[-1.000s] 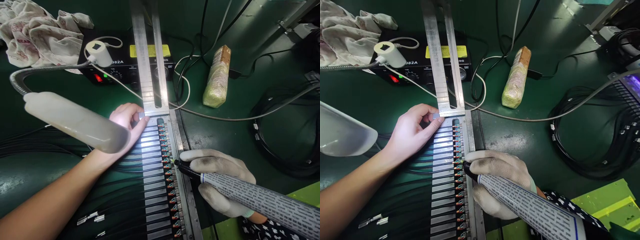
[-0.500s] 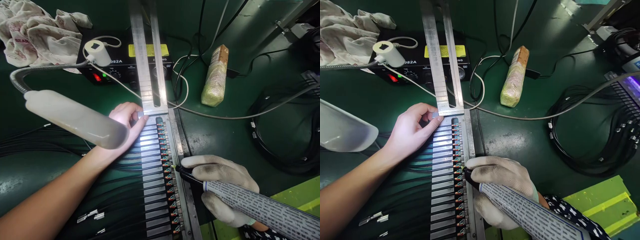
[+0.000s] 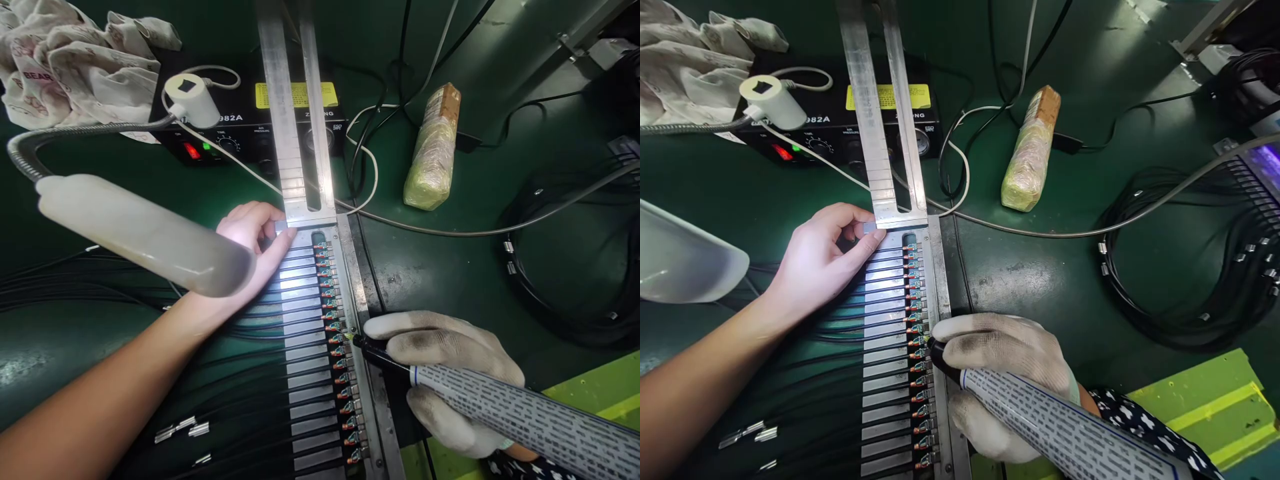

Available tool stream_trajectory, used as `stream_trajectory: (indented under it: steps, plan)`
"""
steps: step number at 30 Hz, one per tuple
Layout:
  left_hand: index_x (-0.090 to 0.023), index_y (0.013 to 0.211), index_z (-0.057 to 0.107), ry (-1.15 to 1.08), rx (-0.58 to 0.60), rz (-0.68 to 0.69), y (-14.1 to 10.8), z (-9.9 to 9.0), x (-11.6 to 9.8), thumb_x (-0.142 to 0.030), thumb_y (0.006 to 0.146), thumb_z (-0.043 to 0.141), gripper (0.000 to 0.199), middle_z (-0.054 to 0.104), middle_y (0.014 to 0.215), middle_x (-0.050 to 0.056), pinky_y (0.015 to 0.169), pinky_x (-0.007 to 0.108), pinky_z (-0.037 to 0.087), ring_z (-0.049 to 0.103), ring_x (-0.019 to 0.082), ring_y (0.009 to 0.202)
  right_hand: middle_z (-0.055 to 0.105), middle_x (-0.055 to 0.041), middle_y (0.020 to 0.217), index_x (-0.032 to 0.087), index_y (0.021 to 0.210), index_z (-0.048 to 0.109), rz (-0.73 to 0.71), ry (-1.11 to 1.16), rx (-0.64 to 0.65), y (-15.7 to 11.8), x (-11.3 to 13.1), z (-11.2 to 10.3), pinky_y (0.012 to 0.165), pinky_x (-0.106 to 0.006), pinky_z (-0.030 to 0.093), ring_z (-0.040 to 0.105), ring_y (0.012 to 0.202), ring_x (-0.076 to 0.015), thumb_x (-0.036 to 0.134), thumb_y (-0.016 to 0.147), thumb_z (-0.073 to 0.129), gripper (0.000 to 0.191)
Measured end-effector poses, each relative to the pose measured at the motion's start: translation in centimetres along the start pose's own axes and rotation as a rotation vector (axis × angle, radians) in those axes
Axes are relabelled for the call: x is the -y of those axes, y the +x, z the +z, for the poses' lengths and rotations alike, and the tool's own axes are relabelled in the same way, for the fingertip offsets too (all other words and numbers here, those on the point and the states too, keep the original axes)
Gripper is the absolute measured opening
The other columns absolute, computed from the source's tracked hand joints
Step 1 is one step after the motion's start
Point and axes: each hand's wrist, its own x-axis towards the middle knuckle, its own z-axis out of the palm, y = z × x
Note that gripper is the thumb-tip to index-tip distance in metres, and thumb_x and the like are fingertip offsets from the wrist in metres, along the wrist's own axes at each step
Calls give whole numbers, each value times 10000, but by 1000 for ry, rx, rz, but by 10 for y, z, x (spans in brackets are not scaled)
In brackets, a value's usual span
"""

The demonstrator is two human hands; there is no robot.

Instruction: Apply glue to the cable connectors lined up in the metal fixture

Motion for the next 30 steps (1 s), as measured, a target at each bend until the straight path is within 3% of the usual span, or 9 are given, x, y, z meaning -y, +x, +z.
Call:
stream_trajectory:
  steps: [16, 24, 30]
  plan:
    - [-189, 846, 591, -20, -27, 28, 0, 2, 1, -299, 863, 583, 112, 536, 743, 26, 650, 367, 404, 523, 204, 722, 710, -160, 1013, 73, 1002, 691, -3, -2, 27, 2, -3, -1, 693, -314, 639, 715, 862, -232, -7, 715, 556, 328]
    - [-168, 856, 602, -24, -25, 44, 0, 0, 2, -298, 860, 579, 132, 538, 751, 30, 645, 347, 395, 517, 195, 721, 692, -124, 1108, 145, 1102, 668, -4, -55, 41, -5, -2, -4, 734, -323, 636, 709, 909, -231, 27, 723, 567, 409]
    - [-164, 841, 598, -33, -24, 46, 0, 0, 2, -310, 855, 578, 147, 536, 746, 28, 666, 346, 396, 521, 194, 733, 711, -66, 981, 144, 1072, 678, -27, -65, -4, -16, 4, -6, 743, -336, 636, 699, 944, -248, 17, 670, 561, 437]
